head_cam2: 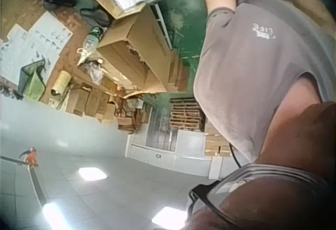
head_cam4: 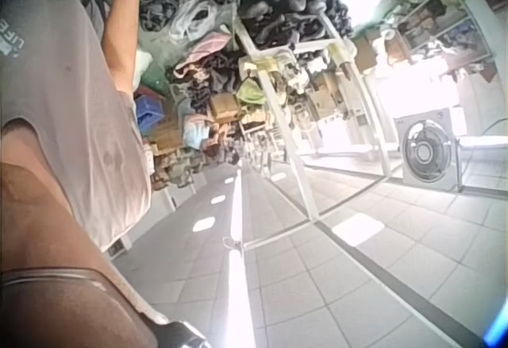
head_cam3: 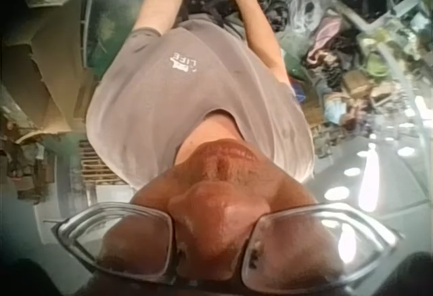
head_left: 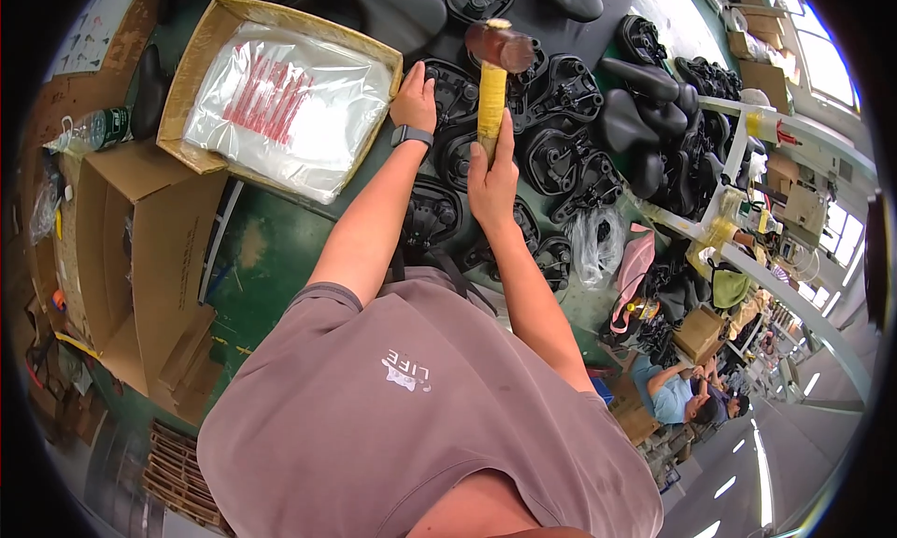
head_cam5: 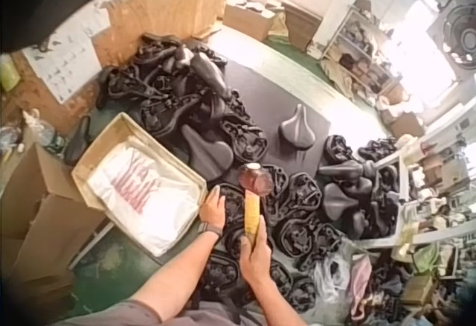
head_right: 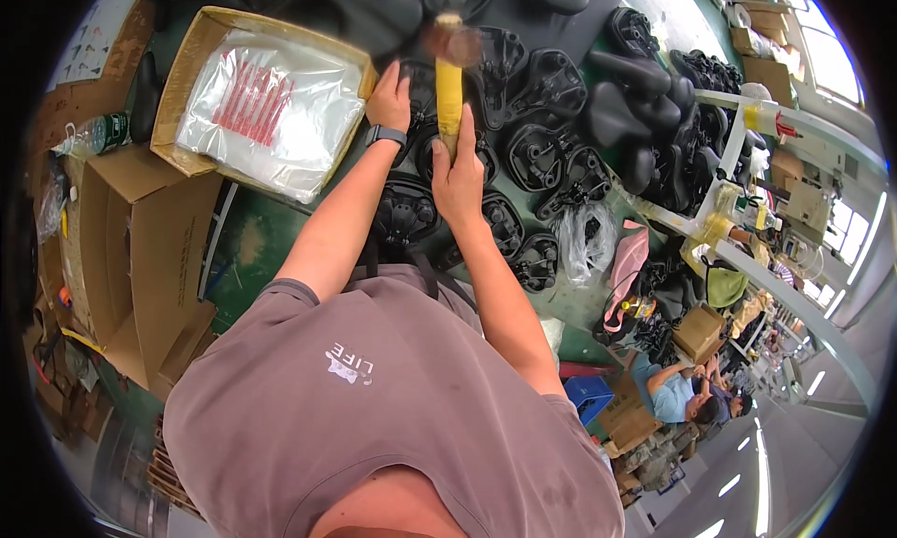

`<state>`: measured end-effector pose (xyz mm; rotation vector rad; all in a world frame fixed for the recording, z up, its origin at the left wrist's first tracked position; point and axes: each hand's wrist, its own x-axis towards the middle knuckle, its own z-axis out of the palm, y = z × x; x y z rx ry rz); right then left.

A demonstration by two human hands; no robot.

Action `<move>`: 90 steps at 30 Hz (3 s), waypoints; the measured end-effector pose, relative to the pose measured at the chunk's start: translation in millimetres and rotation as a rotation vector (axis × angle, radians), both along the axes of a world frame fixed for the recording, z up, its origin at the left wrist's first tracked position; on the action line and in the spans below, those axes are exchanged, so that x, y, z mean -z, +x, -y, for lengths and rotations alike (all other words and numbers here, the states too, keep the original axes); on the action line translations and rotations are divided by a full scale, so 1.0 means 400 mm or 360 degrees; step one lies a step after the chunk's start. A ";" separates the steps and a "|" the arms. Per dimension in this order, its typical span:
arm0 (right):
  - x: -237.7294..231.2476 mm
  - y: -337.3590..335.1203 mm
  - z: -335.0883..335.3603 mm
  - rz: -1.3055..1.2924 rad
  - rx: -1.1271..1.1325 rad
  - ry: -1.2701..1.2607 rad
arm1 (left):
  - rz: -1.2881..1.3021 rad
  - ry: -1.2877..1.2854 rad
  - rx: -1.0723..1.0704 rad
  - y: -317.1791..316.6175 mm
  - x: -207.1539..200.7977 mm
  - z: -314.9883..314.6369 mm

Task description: The recorder is using a rubber mallet to hammer components into bicycle seats on a factory assembly line.

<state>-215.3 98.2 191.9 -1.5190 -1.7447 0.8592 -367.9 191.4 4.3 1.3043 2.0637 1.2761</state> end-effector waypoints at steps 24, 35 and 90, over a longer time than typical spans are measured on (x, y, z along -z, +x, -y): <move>0.130 0.070 0.115 0.0598 0.0205 -0.0544 | -0.0402 -0.0774 0.0654 -0.038 -0.067 0.235; 0.177 0.026 0.122 0.0791 0.0476 -0.0427 | -0.0439 -0.0851 0.0758 -0.053 -0.071 0.240; 0.041 0.281 0.313 -0.0290 0.1488 -0.0497 | -0.0218 -0.1426 0.1618 -0.205 -0.247 0.455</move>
